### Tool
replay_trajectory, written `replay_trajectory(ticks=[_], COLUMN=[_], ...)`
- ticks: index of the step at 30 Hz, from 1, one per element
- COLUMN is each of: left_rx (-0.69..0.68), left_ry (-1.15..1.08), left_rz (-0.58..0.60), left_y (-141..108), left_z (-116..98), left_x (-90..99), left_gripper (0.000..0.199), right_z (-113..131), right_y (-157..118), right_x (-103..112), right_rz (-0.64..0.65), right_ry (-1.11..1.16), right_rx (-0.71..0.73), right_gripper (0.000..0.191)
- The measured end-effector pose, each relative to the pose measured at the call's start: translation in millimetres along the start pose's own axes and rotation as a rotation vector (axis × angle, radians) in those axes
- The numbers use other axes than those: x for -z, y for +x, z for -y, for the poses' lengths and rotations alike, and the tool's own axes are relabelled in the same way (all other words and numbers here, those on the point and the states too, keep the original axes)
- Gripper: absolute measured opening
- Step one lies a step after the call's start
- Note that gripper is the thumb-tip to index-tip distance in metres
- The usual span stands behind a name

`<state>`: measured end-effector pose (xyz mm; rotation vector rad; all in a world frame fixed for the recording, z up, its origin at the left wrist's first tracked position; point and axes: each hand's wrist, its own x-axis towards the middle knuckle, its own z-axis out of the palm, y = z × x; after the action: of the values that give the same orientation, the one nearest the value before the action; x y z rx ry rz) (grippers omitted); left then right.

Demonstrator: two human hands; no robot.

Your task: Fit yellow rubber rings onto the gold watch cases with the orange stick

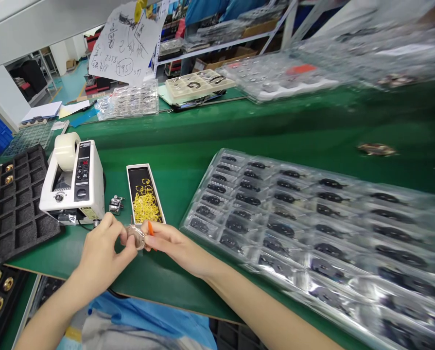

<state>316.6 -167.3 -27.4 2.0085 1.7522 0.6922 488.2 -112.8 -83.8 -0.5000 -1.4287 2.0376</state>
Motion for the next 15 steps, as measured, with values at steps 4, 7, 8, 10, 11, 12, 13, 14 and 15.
replay_trajectory(ticks=[4, 7, 8, 10, 11, 12, 13, 14, 15], left_rx=[-0.027, -0.235, -0.327, -0.499, -0.57, -0.615, -0.663, -0.691, -0.741], left_ry=[0.222, 0.081, 0.024, -0.048, -0.069, -0.086, -0.096, -0.113, -0.12], left_rz=[-0.189, -0.249, -0.24, -0.229, -0.238, -0.256, -0.27, -0.288, -0.281], left_y=[-1, 2, 3, 7, 10, 13, 18, 24, 31], left_z=[3, 7, 8, 13, 16, 21, 27, 34, 41], left_x=[8.4, 10.9, 9.1, 1.9, -2.7, -7.7, -12.6, -17.4, -21.8], left_gripper=[0.012, 0.009, 0.012, 0.018, 0.022, 0.025, 0.028, 0.032, 0.036], right_z=[-3, -3, -3, -2, -2, -4, -7, -12, -18], right_y=[2, 3, 4, 5, 6, 8, 11, 16, 21], right_x=[2, 5, 5, 3, 1, 0, -1, 0, 2], right_rz=[-0.004, 0.04, 0.058, 0.074, 0.061, 0.045, 0.019, -0.016, -0.023], right_ry=[0.013, 0.104, 0.124, 0.118, 0.093, 0.065, 0.039, 0.015, 0.008], right_rx=[0.013, 0.021, 0.022, 0.025, 0.027, 0.028, 0.03, 0.034, 0.03], right_gripper=[0.042, 0.041, 0.041, 0.047, 0.051, 0.056, 0.061, 0.065, 0.068])
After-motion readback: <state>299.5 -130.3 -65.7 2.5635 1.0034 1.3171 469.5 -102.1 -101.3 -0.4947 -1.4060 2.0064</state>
